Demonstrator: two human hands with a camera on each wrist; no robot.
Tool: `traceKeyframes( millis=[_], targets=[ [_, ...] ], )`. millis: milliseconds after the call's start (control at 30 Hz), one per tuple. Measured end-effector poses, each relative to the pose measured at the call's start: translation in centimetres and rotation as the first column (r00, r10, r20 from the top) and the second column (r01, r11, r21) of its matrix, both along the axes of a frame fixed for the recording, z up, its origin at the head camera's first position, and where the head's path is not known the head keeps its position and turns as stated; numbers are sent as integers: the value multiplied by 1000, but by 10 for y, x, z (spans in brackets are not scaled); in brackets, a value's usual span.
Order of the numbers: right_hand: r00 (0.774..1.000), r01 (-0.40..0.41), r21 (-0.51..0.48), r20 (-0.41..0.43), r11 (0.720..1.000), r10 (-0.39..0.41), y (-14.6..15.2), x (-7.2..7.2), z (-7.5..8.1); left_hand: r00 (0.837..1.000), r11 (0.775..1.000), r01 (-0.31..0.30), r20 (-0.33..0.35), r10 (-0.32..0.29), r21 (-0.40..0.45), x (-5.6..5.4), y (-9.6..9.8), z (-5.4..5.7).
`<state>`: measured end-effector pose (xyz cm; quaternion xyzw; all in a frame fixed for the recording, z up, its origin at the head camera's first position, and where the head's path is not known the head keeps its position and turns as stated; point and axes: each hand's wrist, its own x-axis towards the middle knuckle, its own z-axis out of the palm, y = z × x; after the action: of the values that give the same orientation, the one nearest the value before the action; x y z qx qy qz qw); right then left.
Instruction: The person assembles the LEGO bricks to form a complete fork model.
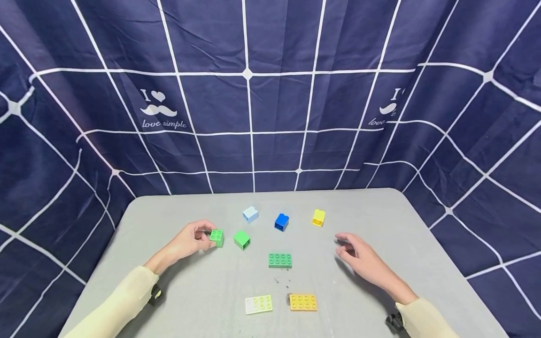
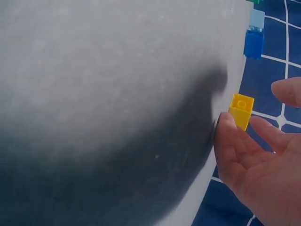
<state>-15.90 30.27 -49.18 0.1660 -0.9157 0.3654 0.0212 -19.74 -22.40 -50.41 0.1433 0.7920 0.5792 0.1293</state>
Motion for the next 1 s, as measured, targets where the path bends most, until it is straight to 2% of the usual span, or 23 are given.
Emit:
traceKeyframes(
  millis=[267, 467, 633, 767, 1000],
  targets=[
    [1000, 23, 15, -17, 1000, -23, -5, -3, 3, 1000, 1000, 21, -22, -21, 8, 8, -7, 0],
    [999, 35, -18, -2, 999, -35, -14, -3, 7, 1000, 1000, 24, -10, -25, -12, 12, -11, 1],
    [999, 37, -35, 20, 999, -36, -25, -5, 11, 1000, 1000, 28, -8, -28, 7, 21, -18, 0],
    [999, 30, -53, 31, 998, -28, -30, -5, 13, 1000, 999, 25, -16, -24, 28, 26, -23, -2],
    [998, 32, -69, 56, 997, -28, -37, -2, 10, 997, 998, 57, -51, -55, 33, 28, -20, -8]
  ],
)
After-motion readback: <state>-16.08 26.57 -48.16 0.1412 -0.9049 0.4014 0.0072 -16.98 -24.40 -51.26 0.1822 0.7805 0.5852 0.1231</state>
